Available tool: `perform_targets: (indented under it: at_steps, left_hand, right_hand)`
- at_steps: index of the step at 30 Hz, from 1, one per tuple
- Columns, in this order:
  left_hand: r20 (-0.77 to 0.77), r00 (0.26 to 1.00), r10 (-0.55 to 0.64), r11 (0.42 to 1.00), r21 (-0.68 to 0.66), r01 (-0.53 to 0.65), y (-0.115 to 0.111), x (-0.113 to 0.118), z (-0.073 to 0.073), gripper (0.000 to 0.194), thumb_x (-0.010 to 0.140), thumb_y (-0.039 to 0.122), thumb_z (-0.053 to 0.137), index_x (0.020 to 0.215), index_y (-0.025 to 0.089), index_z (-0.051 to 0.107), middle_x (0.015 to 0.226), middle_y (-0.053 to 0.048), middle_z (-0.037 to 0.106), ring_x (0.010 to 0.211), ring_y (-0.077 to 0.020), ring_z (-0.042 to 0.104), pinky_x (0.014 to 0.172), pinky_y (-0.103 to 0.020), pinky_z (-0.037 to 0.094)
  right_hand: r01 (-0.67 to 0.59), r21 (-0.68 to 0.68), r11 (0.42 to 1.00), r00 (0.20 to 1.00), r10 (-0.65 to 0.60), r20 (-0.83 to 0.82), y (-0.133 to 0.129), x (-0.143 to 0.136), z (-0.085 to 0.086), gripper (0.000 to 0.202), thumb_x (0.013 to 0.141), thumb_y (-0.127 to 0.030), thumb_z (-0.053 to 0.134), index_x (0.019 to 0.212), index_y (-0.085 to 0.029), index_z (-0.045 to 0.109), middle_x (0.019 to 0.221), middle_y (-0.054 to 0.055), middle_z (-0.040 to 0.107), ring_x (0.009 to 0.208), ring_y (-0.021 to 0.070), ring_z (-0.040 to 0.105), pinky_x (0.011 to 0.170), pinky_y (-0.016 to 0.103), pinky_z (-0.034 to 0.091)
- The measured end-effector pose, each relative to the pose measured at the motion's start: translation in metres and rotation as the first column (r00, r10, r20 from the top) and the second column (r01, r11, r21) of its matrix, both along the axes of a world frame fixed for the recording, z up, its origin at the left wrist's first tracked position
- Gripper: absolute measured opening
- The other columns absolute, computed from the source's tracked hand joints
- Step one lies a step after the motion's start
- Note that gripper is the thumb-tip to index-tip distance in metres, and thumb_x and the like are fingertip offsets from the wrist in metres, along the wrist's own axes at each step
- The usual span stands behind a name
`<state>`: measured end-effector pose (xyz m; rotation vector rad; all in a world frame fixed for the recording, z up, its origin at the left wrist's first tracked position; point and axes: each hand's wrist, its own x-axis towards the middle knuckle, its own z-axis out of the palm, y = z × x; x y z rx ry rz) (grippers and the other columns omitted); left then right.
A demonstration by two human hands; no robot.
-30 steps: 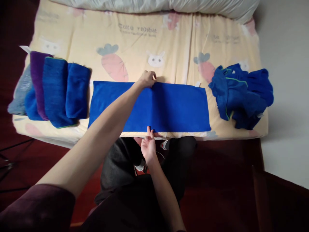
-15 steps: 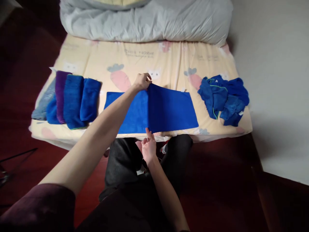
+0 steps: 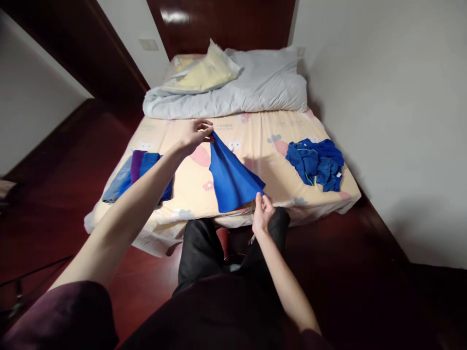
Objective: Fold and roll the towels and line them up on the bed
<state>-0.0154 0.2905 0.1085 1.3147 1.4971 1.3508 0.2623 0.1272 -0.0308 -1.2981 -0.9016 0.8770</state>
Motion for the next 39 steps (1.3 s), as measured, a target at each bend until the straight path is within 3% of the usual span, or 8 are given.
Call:
perform_targets:
  at_steps: [3, 9, 16, 19, 24, 27, 31, 39]
  left_hand:
    - [0.079, 0.997, 0.002, 0.995, 0.095, -0.009, -0.029, -0.012, 0.020, 0.026, 0.079, 0.019, 0.077, 0.101, 0.022, 0.063, 0.088, 0.000, 0.061, 0.075, -0.0126, 0.067, 0.087, -0.038, 0.065]
    - [0.152, 0.988, 0.006, 0.965, 0.259, -0.046, -0.077, -0.031, 0.055, 0.022, 0.078, 0.018, 0.077, 0.097, 0.021, 0.066, 0.088, -0.002, 0.064, 0.078, -0.0140, 0.072, 0.093, -0.037, 0.065]
    - [0.029, 0.989, 0.142, 0.927, 0.346, -0.143, -0.119, -0.047, 0.082, 0.023, 0.076, 0.028, 0.086, 0.091, 0.023, 0.069, 0.083, 0.000, 0.067, 0.075, -0.0151, 0.070, 0.085, -0.039, 0.067]
    - [-0.072, 0.978, 0.197, 0.904, 0.399, -0.153, -0.131, -0.060, 0.083, 0.020, 0.079, 0.031, 0.086, 0.093, 0.023, 0.074, 0.083, 0.002, 0.071, 0.077, -0.0156, 0.068, 0.087, -0.041, 0.065]
    - [-0.252, 0.911, 0.325, 0.879, 0.436, -0.192, -0.143, -0.073, 0.083, 0.023, 0.077, 0.033, 0.087, 0.095, 0.023, 0.079, 0.080, 0.005, 0.073, 0.080, -0.0134, 0.063, 0.090, -0.033, 0.060]
    - [-0.176, 0.948, 0.264, 0.896, 0.410, -0.173, -0.148, -0.073, 0.083, 0.023, 0.074, 0.037, 0.089, 0.090, 0.023, 0.079, 0.077, 0.002, 0.074, 0.075, -0.0136, 0.062, 0.080, -0.030, 0.060]
    - [-0.060, 0.982, 0.177, 0.935, 0.322, -0.149, -0.160, -0.075, 0.081, 0.022, 0.069, 0.034, 0.092, 0.082, 0.023, 0.077, 0.074, 0.000, 0.074, 0.071, -0.0133, 0.062, 0.063, -0.026, 0.057]
    - [-0.128, 0.976, 0.175, 0.956, 0.261, -0.138, -0.202, -0.085, 0.073, 0.009, 0.076, 0.016, 0.087, 0.082, 0.017, 0.080, 0.073, -0.001, 0.072, 0.066, -0.0104, 0.060, 0.071, -0.028, 0.057]
  right_hand:
    - [0.019, 0.129, 0.991, 0.997, -0.028, 0.068, 0.027, 0.019, 0.029, 0.056, 0.085, -0.073, 0.070, 0.067, -0.022, 0.055, 0.064, -0.004, 0.048, 0.068, 0.0146, 0.052, 0.065, 0.027, 0.048]
    - [0.008, 0.394, 0.919, 1.000, 0.000, -0.020, 0.083, 0.040, 0.096, 0.054, 0.074, -0.066, 0.085, 0.092, -0.018, 0.068, 0.090, 0.005, 0.072, 0.088, 0.0187, 0.070, 0.085, 0.033, 0.060]
    - [-0.143, 0.433, 0.890, 0.989, 0.146, 0.027, 0.090, 0.045, 0.149, 0.051, 0.073, -0.055, 0.093, 0.099, -0.019, 0.068, 0.092, 0.003, 0.074, 0.087, 0.0166, 0.073, 0.080, 0.029, 0.062]
    - [-0.210, 0.435, 0.876, 0.977, 0.207, 0.054, 0.086, 0.044, 0.160, 0.048, 0.072, -0.051, 0.095, 0.098, -0.019, 0.072, 0.091, 0.004, 0.074, 0.087, 0.0172, 0.073, 0.076, 0.029, 0.063]
    - [-0.274, 0.424, 0.863, 0.960, 0.270, 0.070, 0.079, 0.046, 0.168, 0.037, 0.074, -0.042, 0.096, 0.093, -0.019, 0.075, 0.088, 0.001, 0.074, 0.080, 0.0144, 0.072, 0.069, 0.027, 0.063]
    - [-0.305, 0.398, 0.865, 0.949, 0.309, 0.056, 0.075, 0.050, 0.172, 0.031, 0.078, -0.037, 0.094, 0.094, -0.018, 0.075, 0.087, 0.001, 0.074, 0.078, 0.0126, 0.072, 0.067, 0.026, 0.063]
    - [-0.360, 0.370, 0.857, 0.929, 0.365, 0.057, 0.069, 0.060, 0.179, 0.032, 0.074, -0.033, 0.097, 0.092, -0.019, 0.075, 0.084, -0.001, 0.074, 0.072, 0.0109, 0.071, 0.064, 0.024, 0.062]
    - [-0.444, 0.289, 0.848, 0.894, 0.442, 0.077, 0.049, 0.065, 0.184, 0.023, 0.077, -0.017, 0.096, 0.090, -0.018, 0.076, 0.080, -0.002, 0.073, 0.071, 0.0105, 0.071, 0.067, 0.024, 0.061]
